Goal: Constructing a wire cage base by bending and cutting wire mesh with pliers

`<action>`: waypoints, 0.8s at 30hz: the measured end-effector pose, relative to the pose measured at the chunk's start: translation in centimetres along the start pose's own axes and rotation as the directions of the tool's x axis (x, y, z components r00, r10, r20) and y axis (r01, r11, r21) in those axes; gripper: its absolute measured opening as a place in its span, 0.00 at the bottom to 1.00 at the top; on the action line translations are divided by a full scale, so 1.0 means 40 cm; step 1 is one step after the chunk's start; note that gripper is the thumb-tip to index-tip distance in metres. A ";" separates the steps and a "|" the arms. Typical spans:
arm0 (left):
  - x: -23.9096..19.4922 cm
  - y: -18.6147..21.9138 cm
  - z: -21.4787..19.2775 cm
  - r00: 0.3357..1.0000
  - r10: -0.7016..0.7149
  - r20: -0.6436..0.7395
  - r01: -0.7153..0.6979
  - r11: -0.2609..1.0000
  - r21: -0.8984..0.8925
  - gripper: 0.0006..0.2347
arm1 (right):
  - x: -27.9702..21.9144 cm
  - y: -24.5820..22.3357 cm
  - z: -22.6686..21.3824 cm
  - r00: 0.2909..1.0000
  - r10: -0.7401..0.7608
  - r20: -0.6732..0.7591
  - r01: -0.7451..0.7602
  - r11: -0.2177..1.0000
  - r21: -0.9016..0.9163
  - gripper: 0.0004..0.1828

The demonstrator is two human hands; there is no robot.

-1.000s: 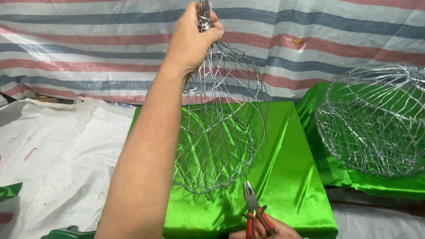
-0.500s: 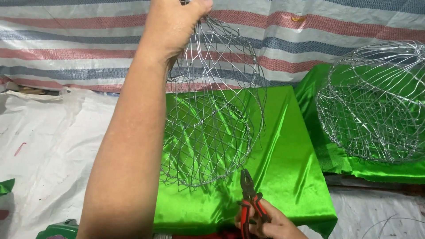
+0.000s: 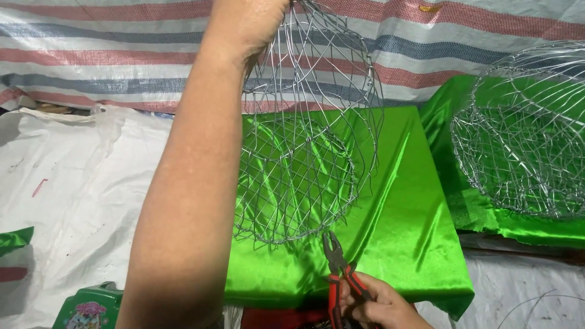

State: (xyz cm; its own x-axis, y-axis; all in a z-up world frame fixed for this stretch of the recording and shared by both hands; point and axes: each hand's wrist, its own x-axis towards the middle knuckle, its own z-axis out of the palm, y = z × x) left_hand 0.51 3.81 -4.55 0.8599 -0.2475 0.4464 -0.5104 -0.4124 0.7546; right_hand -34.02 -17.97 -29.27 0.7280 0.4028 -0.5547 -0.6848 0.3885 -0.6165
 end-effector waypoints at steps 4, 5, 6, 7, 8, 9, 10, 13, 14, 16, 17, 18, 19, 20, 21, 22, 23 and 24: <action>-0.011 -0.030 0.007 1.000 -0.017 0.005 0.017 1.000 0.002 0.08 | -0.005 -0.029 0.032 1.000 0.003 -0.016 -0.004 0.998 -0.066 0.31; -0.013 -0.050 0.012 1.000 -0.020 0.007 0.020 1.000 0.002 0.08 | -0.007 -0.033 0.047 1.000 0.003 -0.018 -0.004 0.998 -0.064 0.31; -0.012 -0.068 0.017 1.000 -0.020 0.009 0.020 1.000 0.002 0.07 | -0.009 -0.040 0.062 1.000 -0.002 0.023 0.002 1.000 0.000 0.34; -0.010 -0.084 0.022 1.000 -0.021 0.011 0.021 1.000 0.003 0.07 | -0.010 -0.047 0.078 0.998 -0.010 0.064 0.006 0.998 0.063 0.38; -0.015 -0.179 0.057 1.000 -0.021 0.012 0.021 1.000 0.003 0.07 | -0.010 -0.043 0.081 0.998 -0.012 0.062 0.008 0.998 0.064 0.38; -0.025 -0.271 0.088 1.000 -0.022 0.013 0.021 1.000 0.002 0.07 | -0.010 -0.039 0.085 1.000 -0.013 0.024 0.011 0.995 0.101 0.30; -0.038 -0.357 0.113 1.000 -0.021 0.015 0.021 1.000 0.002 0.06 | -0.010 -0.036 0.089 1.000 -0.013 -0.016 0.015 0.990 0.139 0.23; -0.070 -0.403 0.133 0.999 -0.027 0.024 0.026 1.000 0.002 0.06 | -0.026 -0.048 0.121 0.928 -0.238 0.288 0.133 0.931 0.340 0.36; -0.053 -0.312 0.109 0.999 -0.030 0.025 0.029 1.000 0.003 0.06 | -0.032 -0.054 0.134 0.928 -0.237 0.287 0.132 0.931 0.341 0.36; -0.035 -0.119 0.039 0.999 -0.034 0.025 0.034 0.999 0.004 0.06 | -0.044 -0.067 0.160 0.955 -0.098 0.281 -0.068 0.847 0.527 0.45; -0.027 -0.091 0.034 0.999 -0.035 0.024 0.035 0.999 0.005 0.06 | -0.042 -0.070 0.160 0.955 -0.099 0.281 -0.067 0.848 0.526 0.45; -0.020 -0.062 0.027 0.999 -0.037 0.022 0.037 0.999 0.007 0.06 | -0.039 -0.072 0.160 0.960 -0.140 0.242 0.002 0.868 0.496 0.45; -0.013 -0.032 0.020 0.999 -0.038 0.020 0.038 0.999 0.009 0.06 | -0.037 -0.074 0.161 0.961 -0.184 0.205 0.070 0.883 0.463 0.46; -0.007 -0.021 0.018 0.999 -0.037 0.021 0.036 0.999 0.011 0.06 | -0.037 -0.081 0.163 0.961 -0.188 0.205 0.074 0.883 0.464 0.46; 0.000 -0.009 0.017 0.999 -0.035 0.022 0.034 0.999 0.012 0.06 | -0.038 -0.088 0.164 0.944 -0.211 0.255 0.078 0.890 0.450 0.45; 0.007 0.004 0.018 0.999 -0.032 0.024 0.031 0.999 0.013 0.07 | -0.039 -0.096 0.166 0.924 -0.234 0.303 0.084 0.896 0.436 0.45; 0.013 0.012 0.019 0.999 -0.029 0.027 0.028 1.000 0.013 0.07 | -0.043 -0.098 0.170 0.923 -0.239 0.301 0.090 0.895 0.437 0.45; 0.018 0.018 0.020 0.999 -0.027 0.029 0.027 1.000 0.014 0.07 | -0.048 -0.100 0.174 0.963 -0.120 0.241 -0.004 0.888 0.460 0.42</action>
State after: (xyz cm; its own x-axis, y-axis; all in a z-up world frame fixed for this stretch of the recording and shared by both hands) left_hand 0.75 2.64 -4.05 0.8731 -0.2612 0.4117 -0.4871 -0.4310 0.7596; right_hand -32.91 -14.53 -21.86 0.7757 0.5406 -0.3255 -0.6259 0.7246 -0.2883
